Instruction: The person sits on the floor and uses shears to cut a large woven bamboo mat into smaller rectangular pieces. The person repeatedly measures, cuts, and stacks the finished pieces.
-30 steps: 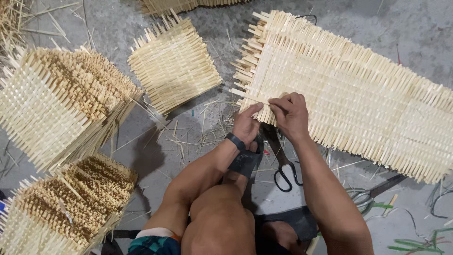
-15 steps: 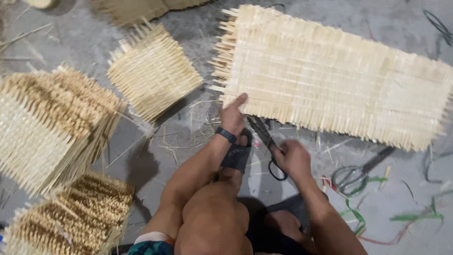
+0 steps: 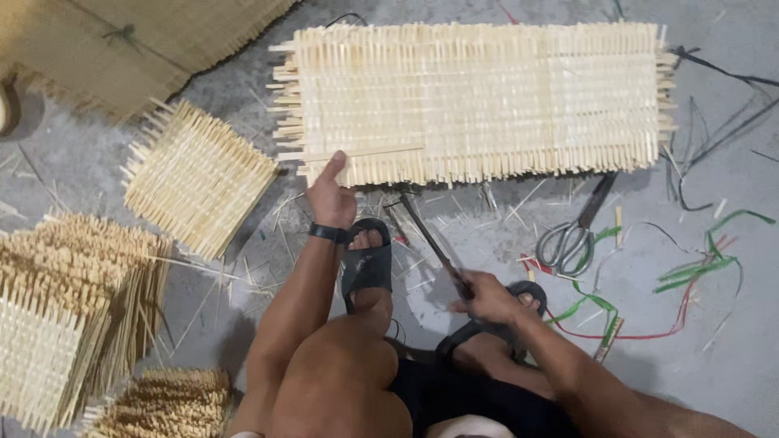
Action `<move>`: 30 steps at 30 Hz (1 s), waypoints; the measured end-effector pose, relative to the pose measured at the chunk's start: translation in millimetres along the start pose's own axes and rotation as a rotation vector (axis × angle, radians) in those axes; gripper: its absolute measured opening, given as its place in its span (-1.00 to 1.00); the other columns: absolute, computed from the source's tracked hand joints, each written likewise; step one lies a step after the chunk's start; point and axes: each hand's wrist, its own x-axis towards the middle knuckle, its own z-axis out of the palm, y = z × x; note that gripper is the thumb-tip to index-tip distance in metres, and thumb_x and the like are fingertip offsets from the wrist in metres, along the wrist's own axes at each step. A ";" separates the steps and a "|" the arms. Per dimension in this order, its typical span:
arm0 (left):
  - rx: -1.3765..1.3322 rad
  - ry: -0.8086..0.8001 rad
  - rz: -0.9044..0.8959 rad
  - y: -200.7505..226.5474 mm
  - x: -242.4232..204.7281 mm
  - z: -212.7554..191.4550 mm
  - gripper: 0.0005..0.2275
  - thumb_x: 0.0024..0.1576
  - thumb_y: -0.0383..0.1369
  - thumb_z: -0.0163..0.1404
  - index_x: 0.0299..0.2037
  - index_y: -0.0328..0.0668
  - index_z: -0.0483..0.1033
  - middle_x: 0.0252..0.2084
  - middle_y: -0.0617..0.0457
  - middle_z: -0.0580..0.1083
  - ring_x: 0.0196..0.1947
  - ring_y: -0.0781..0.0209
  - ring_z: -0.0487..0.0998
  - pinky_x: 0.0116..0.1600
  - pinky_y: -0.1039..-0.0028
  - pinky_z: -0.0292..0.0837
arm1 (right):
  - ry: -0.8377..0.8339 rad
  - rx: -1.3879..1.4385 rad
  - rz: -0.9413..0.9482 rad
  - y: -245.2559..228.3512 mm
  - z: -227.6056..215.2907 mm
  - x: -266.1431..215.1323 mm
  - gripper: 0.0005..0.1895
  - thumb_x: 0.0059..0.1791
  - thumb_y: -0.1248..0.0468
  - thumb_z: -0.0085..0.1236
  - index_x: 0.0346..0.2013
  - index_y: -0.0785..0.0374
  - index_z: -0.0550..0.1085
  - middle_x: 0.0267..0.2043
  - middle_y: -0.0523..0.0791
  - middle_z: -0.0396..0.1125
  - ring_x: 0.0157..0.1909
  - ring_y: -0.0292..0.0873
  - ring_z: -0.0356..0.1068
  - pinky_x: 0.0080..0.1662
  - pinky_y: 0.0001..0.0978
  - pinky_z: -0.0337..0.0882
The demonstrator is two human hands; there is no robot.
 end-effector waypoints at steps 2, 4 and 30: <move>0.018 0.036 -0.017 6.7 -2.9 7.1 -0.64 0.09 -0.48 0.20 0.08 -0.43 0.47 -0.03 -0.07 0.53 -0.10 0.04 0.57 -0.05 0.23 0.50 | 0.111 0.125 -0.004 -2.3 15.1 -15.8 -0.50 -0.06 -0.08 0.27 -0.34 0.36 0.46 -0.51 -0.09 0.18 -0.41 -0.16 0.19 -0.29 -0.20 0.31; 0.018 0.062 -0.028 9.1 -2.8 11.3 -0.66 0.10 -0.50 0.19 0.07 -0.46 0.47 -0.04 -0.10 0.52 -0.11 0.00 0.57 -0.05 0.18 0.52 | 0.132 0.342 0.027 -11.7 16.5 -20.8 -0.46 0.00 -0.22 0.10 -0.27 0.24 0.45 -0.49 -0.17 0.17 -0.41 -0.25 0.18 -0.28 -0.27 0.33; -0.014 -0.063 0.053 -13.6 7.4 -12.6 -0.58 0.13 -0.47 0.12 0.18 -0.42 0.33 0.04 -0.12 0.48 0.00 -0.05 0.57 0.11 0.09 0.57 | 0.469 0.375 -0.018 -66.0 25.2 85.1 -0.52 0.08 0.02 0.11 -0.54 0.35 0.43 -0.65 -0.02 0.25 -0.58 -0.21 0.22 -0.47 -0.23 0.26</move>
